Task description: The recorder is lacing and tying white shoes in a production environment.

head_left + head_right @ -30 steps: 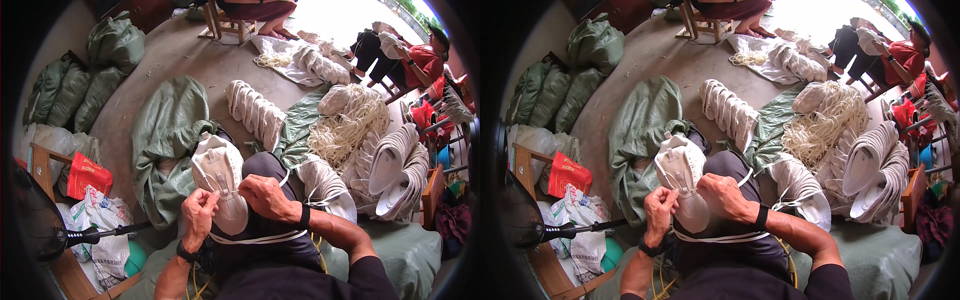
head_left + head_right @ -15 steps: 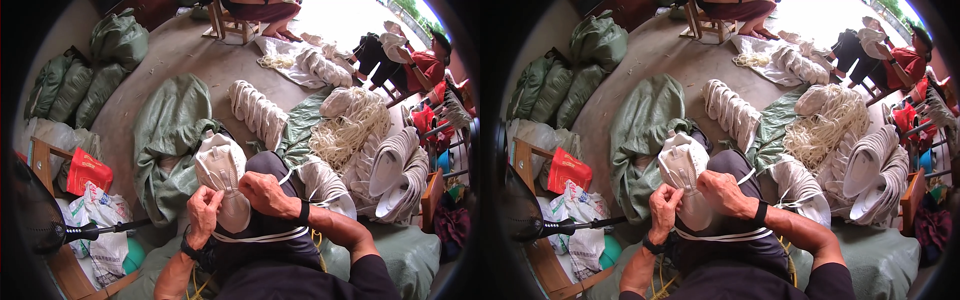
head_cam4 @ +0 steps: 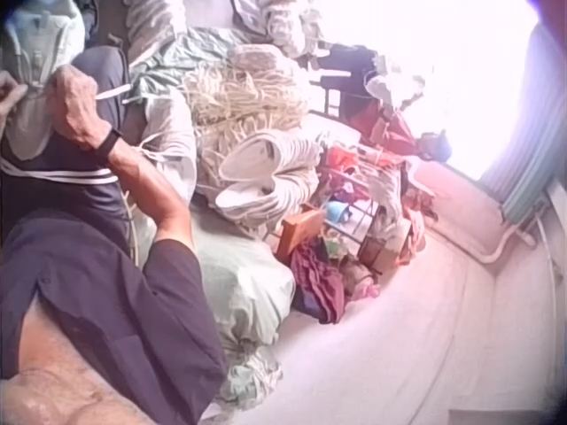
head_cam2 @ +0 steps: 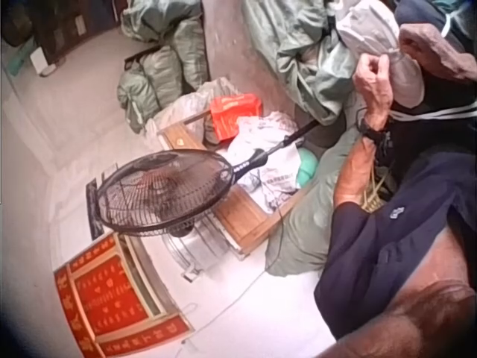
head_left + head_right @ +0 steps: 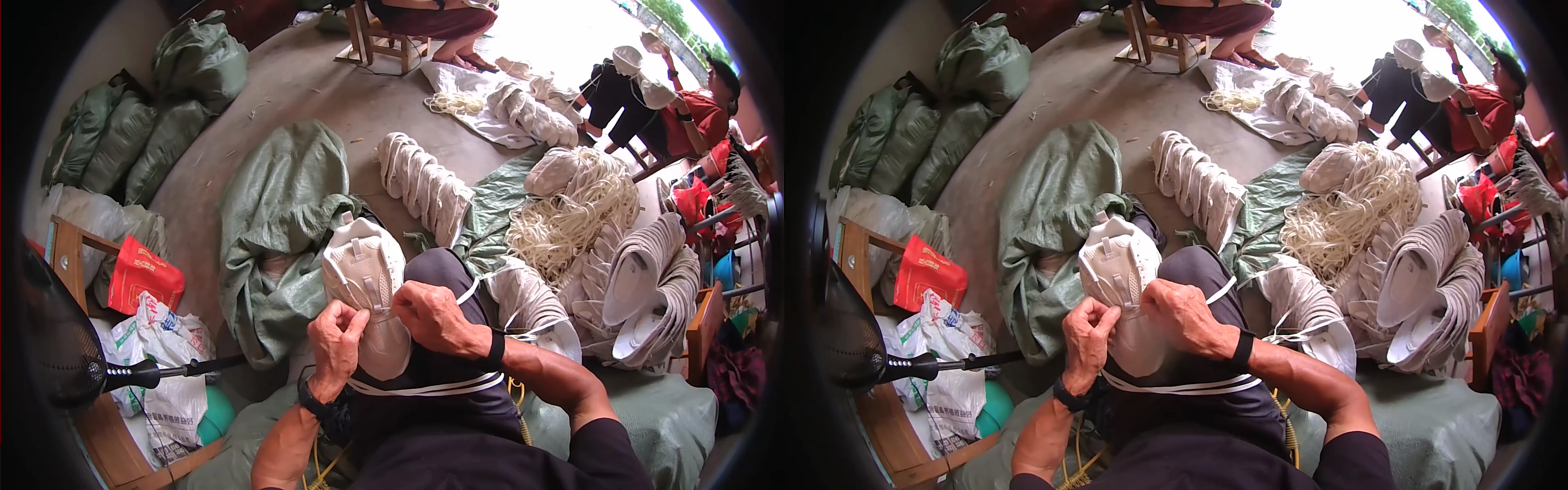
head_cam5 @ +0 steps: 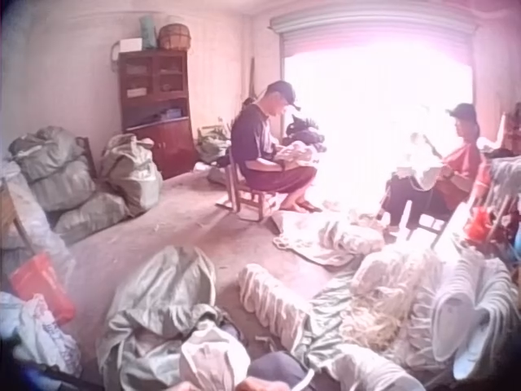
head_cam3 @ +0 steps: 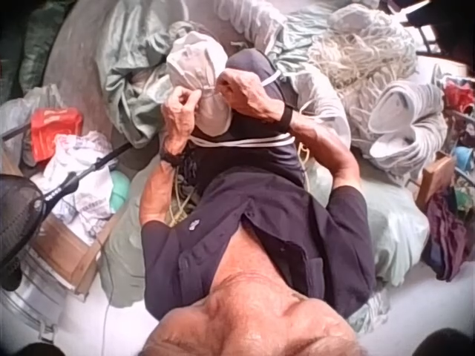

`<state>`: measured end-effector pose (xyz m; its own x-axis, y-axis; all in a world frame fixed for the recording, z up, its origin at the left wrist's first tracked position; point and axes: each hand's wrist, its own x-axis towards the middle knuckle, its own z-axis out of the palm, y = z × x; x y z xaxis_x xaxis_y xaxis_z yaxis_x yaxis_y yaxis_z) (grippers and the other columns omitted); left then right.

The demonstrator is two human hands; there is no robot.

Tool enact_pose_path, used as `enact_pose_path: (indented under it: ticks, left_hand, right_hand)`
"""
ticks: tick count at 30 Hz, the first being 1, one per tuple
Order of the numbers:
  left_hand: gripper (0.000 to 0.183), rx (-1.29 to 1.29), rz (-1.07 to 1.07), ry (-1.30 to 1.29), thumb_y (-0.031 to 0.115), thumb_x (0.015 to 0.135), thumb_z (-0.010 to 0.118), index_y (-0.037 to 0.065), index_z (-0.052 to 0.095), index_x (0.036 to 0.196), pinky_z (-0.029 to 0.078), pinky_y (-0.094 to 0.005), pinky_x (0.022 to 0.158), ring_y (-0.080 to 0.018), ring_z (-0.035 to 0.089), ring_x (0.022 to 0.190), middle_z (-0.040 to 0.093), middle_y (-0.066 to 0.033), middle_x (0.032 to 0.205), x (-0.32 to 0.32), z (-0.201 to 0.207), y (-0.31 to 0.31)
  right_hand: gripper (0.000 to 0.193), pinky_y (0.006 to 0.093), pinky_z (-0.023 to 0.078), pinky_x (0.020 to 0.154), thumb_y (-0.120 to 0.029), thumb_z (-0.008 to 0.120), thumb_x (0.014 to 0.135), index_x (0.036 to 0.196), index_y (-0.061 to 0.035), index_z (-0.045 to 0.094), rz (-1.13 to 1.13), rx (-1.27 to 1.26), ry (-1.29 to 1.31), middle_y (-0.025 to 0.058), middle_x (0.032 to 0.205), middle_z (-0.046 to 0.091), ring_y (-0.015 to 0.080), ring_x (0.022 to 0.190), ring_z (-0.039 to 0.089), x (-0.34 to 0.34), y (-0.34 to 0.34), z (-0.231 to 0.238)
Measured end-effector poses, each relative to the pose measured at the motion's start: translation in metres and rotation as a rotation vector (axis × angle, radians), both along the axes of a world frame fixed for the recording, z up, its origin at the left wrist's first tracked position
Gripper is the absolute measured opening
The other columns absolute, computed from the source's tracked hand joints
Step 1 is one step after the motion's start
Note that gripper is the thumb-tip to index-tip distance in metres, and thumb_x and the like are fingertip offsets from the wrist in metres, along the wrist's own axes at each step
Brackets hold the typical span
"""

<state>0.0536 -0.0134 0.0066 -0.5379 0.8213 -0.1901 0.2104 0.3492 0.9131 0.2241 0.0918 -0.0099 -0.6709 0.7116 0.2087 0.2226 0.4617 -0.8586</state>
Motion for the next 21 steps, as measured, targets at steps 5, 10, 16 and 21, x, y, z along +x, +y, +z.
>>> enact_pose_path:
  ticks: [5, 10, 16, 21]
  left_hand:
    - [0.024, 0.012, -0.022, 0.022, 0.014, 0.088, 0.073, 0.0, 0.058, 0.074, 0.043, -0.0274, 0.053, -0.007, 0.053, 0.056, 0.059, -0.0012, 0.06, -0.004, -0.006, -0.002]
    - [0.022, 0.016, -0.058, 0.029, 0.014, 0.09, 0.073, 0.001, 0.059, 0.078, 0.045, -0.0271, 0.056, -0.0077, 0.055, 0.06, 0.059, -0.001, 0.064, -0.004, 0.0, -0.007]
    - [0.019, 0.23, -0.115, 0.351, 0.003, 0.086, 0.073, 0.002, 0.067, 0.104, 0.051, -0.0302, 0.062, -0.0151, 0.062, 0.068, 0.064, -0.006, 0.085, 0.01, 0.011, -0.012]
    - [0.022, 0.405, -0.213, 0.582, 0.0, 0.082, 0.074, 0.003, 0.069, 0.103, 0.052, -0.0337, 0.066, -0.023, 0.064, 0.074, 0.063, -0.0097, 0.088, 0.003, 0.008, -0.004]
  right_hand:
    - [0.009, 0.0445, 0.05, 0.058, -0.007, 0.065, 0.086, 0.091, -0.0033, 0.059, 0.058, 0.147, -0.04, 0.0137, 0.081, 0.063, 0.035, 0.071, 0.066, -0.013, -0.003, -0.002]
    - [0.01, 0.0455, 0.048, 0.058, -0.011, 0.064, 0.089, 0.092, -0.0049, 0.057, 0.077, 0.273, -0.13, 0.012, 0.084, 0.057, 0.0341, 0.071, 0.063, -0.01, -0.007, 0.005]
    - [0.023, 0.0488, 0.05, 0.069, -0.015, 0.065, 0.082, 0.097, -0.0026, 0.053, 0.096, 0.335, -0.218, 0.0161, 0.095, 0.058, 0.0387, 0.082, 0.065, -0.013, -0.006, 0.005]
    - [0.018, 0.0488, 0.05, 0.069, -0.012, 0.063, 0.082, 0.094, -0.0025, 0.053, 0.101, 0.282, -0.248, 0.0162, 0.094, 0.058, 0.0395, 0.08, 0.064, -0.015, -0.006, 0.004]
